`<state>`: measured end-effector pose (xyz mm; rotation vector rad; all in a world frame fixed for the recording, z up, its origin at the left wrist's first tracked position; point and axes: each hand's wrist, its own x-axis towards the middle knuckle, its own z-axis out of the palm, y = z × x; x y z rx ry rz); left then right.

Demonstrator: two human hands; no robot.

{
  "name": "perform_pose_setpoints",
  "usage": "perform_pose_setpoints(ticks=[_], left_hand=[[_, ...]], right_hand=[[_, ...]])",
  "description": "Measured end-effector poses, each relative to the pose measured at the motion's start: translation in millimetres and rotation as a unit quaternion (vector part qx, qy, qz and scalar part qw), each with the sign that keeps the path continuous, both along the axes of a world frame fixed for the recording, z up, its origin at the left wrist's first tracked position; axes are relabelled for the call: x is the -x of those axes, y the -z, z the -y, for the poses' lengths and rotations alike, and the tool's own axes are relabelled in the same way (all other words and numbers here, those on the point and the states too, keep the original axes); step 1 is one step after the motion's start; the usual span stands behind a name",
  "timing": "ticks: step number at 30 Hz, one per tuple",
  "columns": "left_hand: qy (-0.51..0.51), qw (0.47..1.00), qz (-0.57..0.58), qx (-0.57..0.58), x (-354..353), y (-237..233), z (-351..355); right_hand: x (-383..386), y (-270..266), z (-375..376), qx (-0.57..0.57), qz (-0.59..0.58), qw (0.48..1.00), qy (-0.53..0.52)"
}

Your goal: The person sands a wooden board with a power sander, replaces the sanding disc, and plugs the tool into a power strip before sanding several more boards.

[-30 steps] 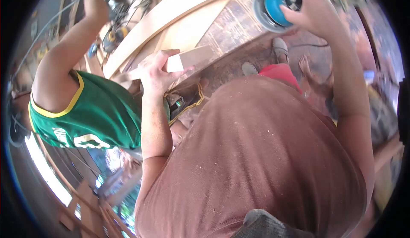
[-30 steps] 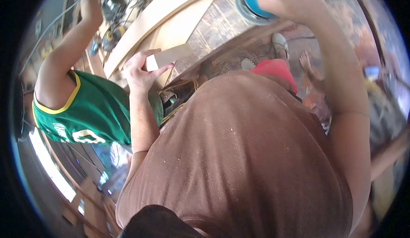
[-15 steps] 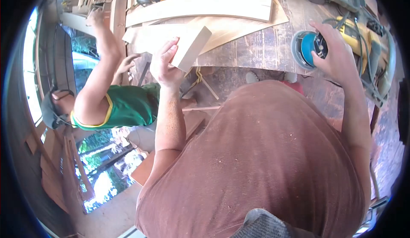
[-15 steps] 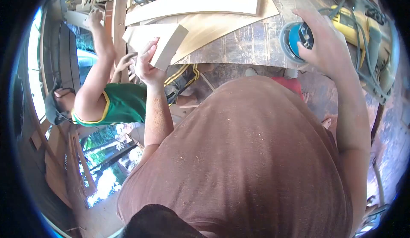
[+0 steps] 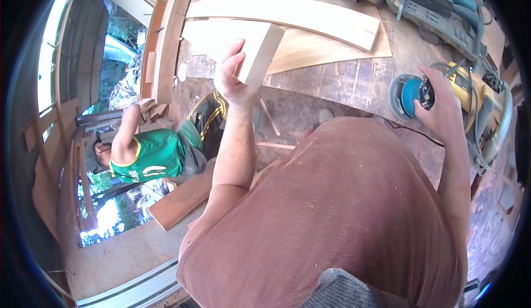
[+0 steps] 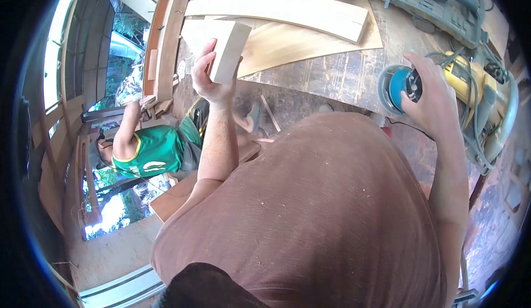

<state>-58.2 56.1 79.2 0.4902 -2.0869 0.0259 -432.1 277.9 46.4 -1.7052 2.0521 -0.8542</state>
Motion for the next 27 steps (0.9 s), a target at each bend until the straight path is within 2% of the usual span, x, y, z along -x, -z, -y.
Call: perform_pose_setpoints(ticks=[14, 27], left_hand=[[-0.039, 0.996, -0.041, 0.064, -4.6, -46.3, 3.5], [-0.027, 0.995, -0.072, 0.071, -15.4, -59.4, 11.4]], right_hand=[[-1.9, 4.6, 1.7, 0.004, -0.015, 1.0, -0.009], [-4.0, 10.6, 3.5, 0.0, -0.055, 0.998, -0.016]])
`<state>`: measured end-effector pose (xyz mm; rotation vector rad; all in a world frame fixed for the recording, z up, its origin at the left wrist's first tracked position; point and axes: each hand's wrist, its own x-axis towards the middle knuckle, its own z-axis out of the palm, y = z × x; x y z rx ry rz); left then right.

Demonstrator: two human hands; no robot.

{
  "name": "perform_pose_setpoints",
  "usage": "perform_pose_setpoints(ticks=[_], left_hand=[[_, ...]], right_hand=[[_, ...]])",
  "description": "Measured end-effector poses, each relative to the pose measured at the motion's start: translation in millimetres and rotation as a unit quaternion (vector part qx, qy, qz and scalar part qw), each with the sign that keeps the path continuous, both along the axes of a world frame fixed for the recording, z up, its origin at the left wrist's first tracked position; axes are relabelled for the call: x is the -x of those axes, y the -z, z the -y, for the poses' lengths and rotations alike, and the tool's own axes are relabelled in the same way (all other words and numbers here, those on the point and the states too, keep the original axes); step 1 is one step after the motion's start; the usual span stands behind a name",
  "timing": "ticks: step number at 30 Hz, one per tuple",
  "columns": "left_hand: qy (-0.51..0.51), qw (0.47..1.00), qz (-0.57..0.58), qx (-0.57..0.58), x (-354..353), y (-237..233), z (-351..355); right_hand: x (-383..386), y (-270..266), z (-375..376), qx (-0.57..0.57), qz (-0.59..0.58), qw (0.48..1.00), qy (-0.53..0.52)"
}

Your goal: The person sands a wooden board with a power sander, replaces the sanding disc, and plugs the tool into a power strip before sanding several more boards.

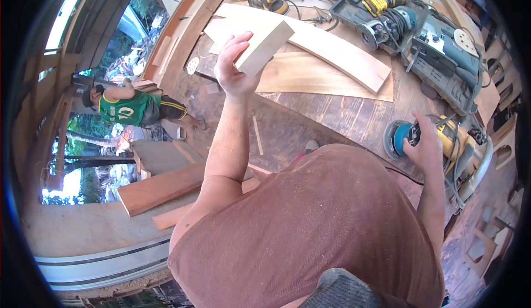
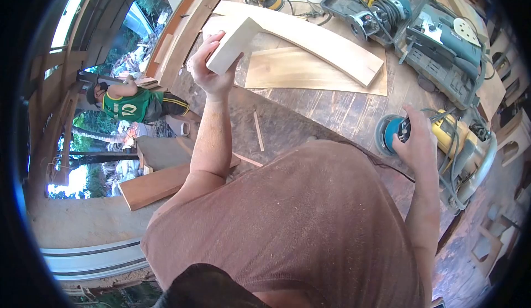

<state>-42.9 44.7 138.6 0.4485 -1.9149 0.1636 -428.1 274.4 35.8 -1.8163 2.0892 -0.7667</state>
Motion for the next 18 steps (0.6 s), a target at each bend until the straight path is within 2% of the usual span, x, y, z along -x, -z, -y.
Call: perform_pose_setpoints(ticks=[7, 18], left_hand=[[-0.006, 1.0, -0.008, -0.005, -5.6, 9.5, 0.6], [-0.02, 0.999, -0.03, 0.01, -14.4, -6.2, -5.1]], right_hand=[[-2.0, -2.3, 2.7, -0.022, -0.006, 1.0, -0.004], [-1.6, -1.7, 5.6, -0.056, -0.016, 0.998, -0.006]])
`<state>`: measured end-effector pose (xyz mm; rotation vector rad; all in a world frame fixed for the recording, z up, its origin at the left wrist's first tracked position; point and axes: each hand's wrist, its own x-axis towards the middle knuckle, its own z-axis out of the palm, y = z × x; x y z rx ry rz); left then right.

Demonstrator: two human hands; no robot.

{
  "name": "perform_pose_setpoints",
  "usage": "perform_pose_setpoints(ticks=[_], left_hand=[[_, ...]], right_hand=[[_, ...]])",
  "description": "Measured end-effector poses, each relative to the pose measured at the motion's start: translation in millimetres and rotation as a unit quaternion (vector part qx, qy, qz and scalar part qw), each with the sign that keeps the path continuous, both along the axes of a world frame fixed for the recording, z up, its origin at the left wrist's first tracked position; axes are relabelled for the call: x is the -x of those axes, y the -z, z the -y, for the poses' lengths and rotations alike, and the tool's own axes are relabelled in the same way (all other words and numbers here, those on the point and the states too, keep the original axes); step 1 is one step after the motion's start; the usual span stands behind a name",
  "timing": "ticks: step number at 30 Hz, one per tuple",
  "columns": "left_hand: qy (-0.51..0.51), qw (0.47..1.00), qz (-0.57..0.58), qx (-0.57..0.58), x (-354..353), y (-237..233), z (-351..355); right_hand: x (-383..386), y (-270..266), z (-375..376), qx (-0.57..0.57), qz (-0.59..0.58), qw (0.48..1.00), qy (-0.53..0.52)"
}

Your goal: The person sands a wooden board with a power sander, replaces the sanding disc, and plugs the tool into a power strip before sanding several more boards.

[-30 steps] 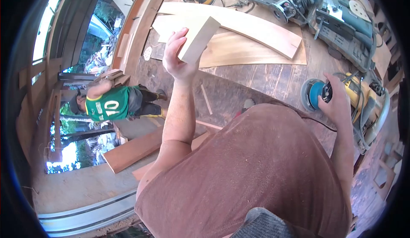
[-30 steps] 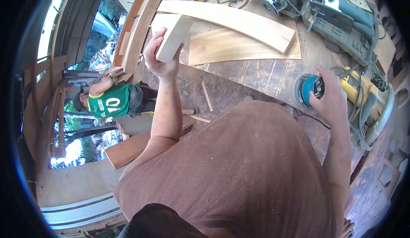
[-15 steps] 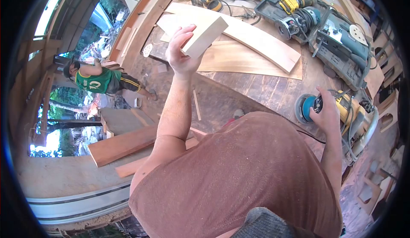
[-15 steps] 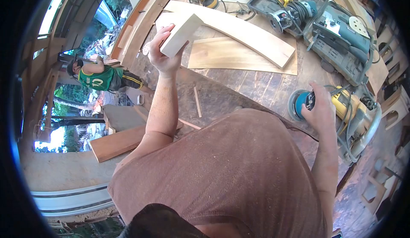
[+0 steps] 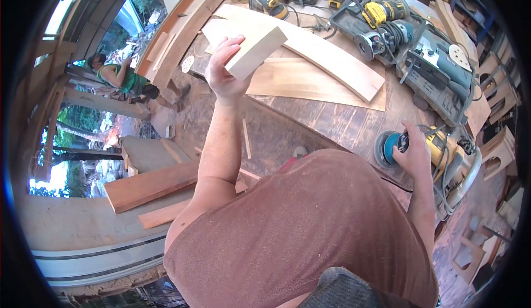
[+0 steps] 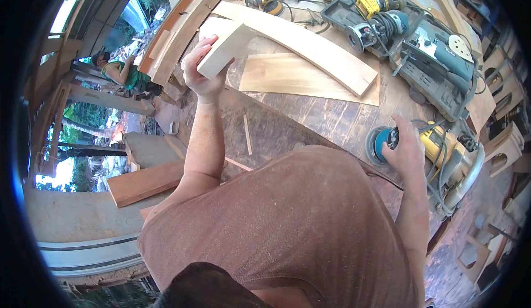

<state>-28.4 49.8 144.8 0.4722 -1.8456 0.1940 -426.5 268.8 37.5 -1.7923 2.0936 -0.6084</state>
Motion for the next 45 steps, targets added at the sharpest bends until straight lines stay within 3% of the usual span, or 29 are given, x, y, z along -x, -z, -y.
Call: perform_pose_setpoints(ticks=[5, 7, 10, 18, 21, 26, 29, 34, 36, 37, 41, 43, 45], left_hand=[[0.002, 1.0, -0.012, 0.011, -4.9, -3.1, 3.2], [0.01, 1.0, -0.017, 0.016, -4.5, 0.7, 1.5], [0.022, 0.998, 0.051, -0.002, 6.7, 15.2, -11.6], [0.013, 0.959, 0.281, -0.039, 43.3, 151.7, -37.5], [0.014, 0.955, 0.273, -0.118, 49.4, 179.5, -50.0], [0.013, 0.95, 0.285, -0.129, 61.0, 205.8, -61.4], [0.085, 0.92, 0.343, -0.167, 72.7, 221.6, -72.9], [0.122, 0.892, 0.38, -0.215, 111.0, 216.3, -85.9], [0.261, 0.825, 0.421, -0.273, 121.7, 214.6, -80.0], [0.289, 0.817, 0.42, -0.269, 124.5, 218.0, -74.3], [0.248, 0.798, 0.458, -0.304, 109.3, 215.5, -41.7], [0.156, 0.842, 0.418, -0.303, 88.0, 225.0, -18.2], [0.121, 0.838, 0.406, -0.342, 65.1, 218.0, -0.8]], right_hand=[[-1.3, 0.8, 0.9, 0.024, 0.005, 1.0, 0.003], [-1.0, -0.8, 2.1, -0.024, 0.006, 1.0, 0.005], [-1.2, 2.2, 3.2, -0.027, 0.016, 0.999, 0.011], [-4.3, 8.9, 7.3, 0.009, -0.004, 1.0, -0.006], [-6.2, 6.6, 9.8, -0.035, -0.004, 0.999, 0.001], [-7.9, 9.6, 15.3, -0.025, -0.04, 0.999, 0.015], [-2.8, 13.7, 18.2, -0.019, -0.047, 0.998, 0.023], [0.4, 16.7, 20.9, -0.032, -0.057, 0.997, 0.028], [-3.9, 18.4, 25.3, -0.031, -0.067, 0.997, 0.029], [-5.9, 18.0, 26.2, -0.032, -0.076, 0.996, 0.029], [-13.7, 7.9, 29.1, -0.056, -0.085, 0.994, 0.036], [-15.0, 5.2, 32.6, -0.072, -0.094, 0.991, 0.064], [-6.6, 17.9, 36.9, -0.072, -0.097, 0.989, 0.085]])
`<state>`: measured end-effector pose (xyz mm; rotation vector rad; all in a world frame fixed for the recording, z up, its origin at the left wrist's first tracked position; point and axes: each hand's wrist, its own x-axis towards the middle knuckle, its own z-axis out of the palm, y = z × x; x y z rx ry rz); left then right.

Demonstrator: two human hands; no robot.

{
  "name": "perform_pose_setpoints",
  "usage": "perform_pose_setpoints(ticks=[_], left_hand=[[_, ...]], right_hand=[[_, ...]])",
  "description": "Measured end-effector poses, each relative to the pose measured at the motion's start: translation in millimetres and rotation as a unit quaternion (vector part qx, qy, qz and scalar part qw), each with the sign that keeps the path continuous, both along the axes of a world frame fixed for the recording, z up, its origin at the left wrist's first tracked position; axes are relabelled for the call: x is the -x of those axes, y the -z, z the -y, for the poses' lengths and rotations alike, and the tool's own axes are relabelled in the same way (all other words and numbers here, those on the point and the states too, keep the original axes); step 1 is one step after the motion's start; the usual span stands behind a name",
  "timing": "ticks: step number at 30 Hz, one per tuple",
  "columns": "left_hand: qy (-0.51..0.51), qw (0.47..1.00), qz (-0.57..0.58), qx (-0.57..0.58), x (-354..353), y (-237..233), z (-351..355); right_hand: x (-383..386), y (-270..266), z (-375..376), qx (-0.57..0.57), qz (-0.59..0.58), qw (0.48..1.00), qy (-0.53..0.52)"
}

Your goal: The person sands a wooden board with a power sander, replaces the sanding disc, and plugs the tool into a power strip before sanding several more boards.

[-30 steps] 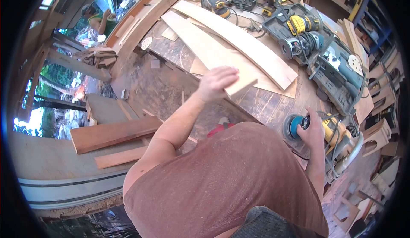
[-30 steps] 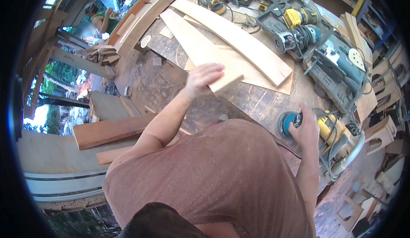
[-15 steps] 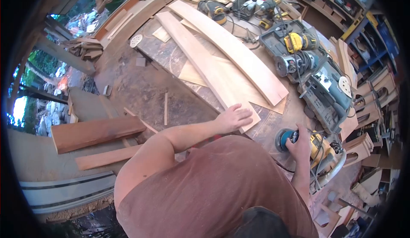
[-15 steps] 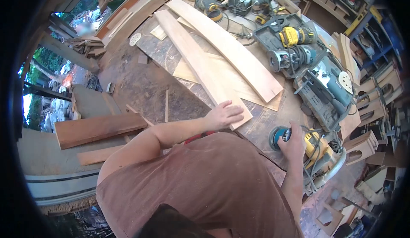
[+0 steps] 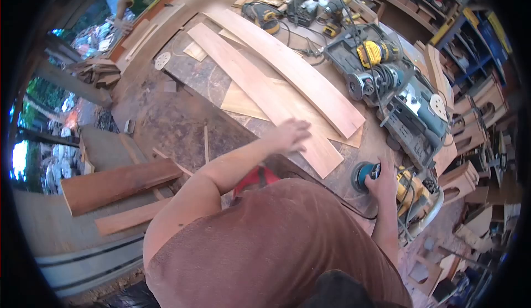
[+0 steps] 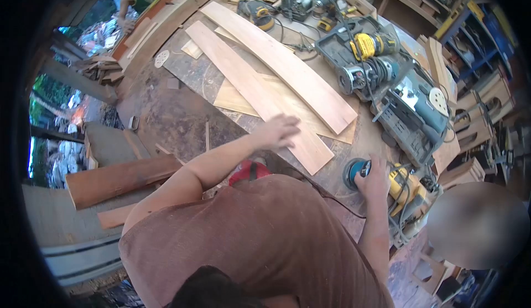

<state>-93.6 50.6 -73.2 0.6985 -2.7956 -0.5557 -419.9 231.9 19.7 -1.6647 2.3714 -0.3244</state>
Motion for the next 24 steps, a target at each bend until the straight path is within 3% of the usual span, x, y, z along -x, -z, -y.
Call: perform_pose_setpoints(ticks=[4, 6, 9, 15, 19, 21, 23, 24], left_hand=[[-0.085, 0.996, -0.021, -0.004, -41.8, -15.3, 26.6], [-0.107, 0.993, -0.042, -0.012, -59.9, -7.5, 51.8], [-0.131, 0.986, -0.088, -0.046, -85.6, -7.9, 93.1], [-0.083, 0.988, -0.123, -0.049, -146.2, 3.3, 183.8], [-0.034, 0.996, -0.085, -0.006, -176.8, 19.4, 223.8], [-0.003, 0.997, -0.065, 0.029, -175.0, 15.7, 222.4], [0.036, 0.996, -0.073, 0.025, -170.9, 18.9, 224.7], [0.04, 0.997, -0.06, 0.03, -174.7, 25.0, 230.9]], right_hand=[[6.5, 11.6, 4.9, 0.032, 0.002, 0.999, 0.032], [-3.1, -4.0, 9.3, -0.006, 0.039, 0.997, 0.07], [-21.7, -9.0, 14.6, -0.019, -0.016, 0.991, 0.132], [-30.9, 13.1, 21.2, 0.055, -0.078, 0.946, 0.309], [-31.9, 14.8, 5.1, 0.12, -0.015, 0.917, 0.379], [-44.8, 8.5, -22.0, 0.235, 0.093, 0.844, 0.473], [-64.4, 2.6, -46.8, 0.275, 0.086, 0.809, 0.512], [-73.3, 6.8, -57.3, 0.386, 0.192, 0.744, 0.511]])
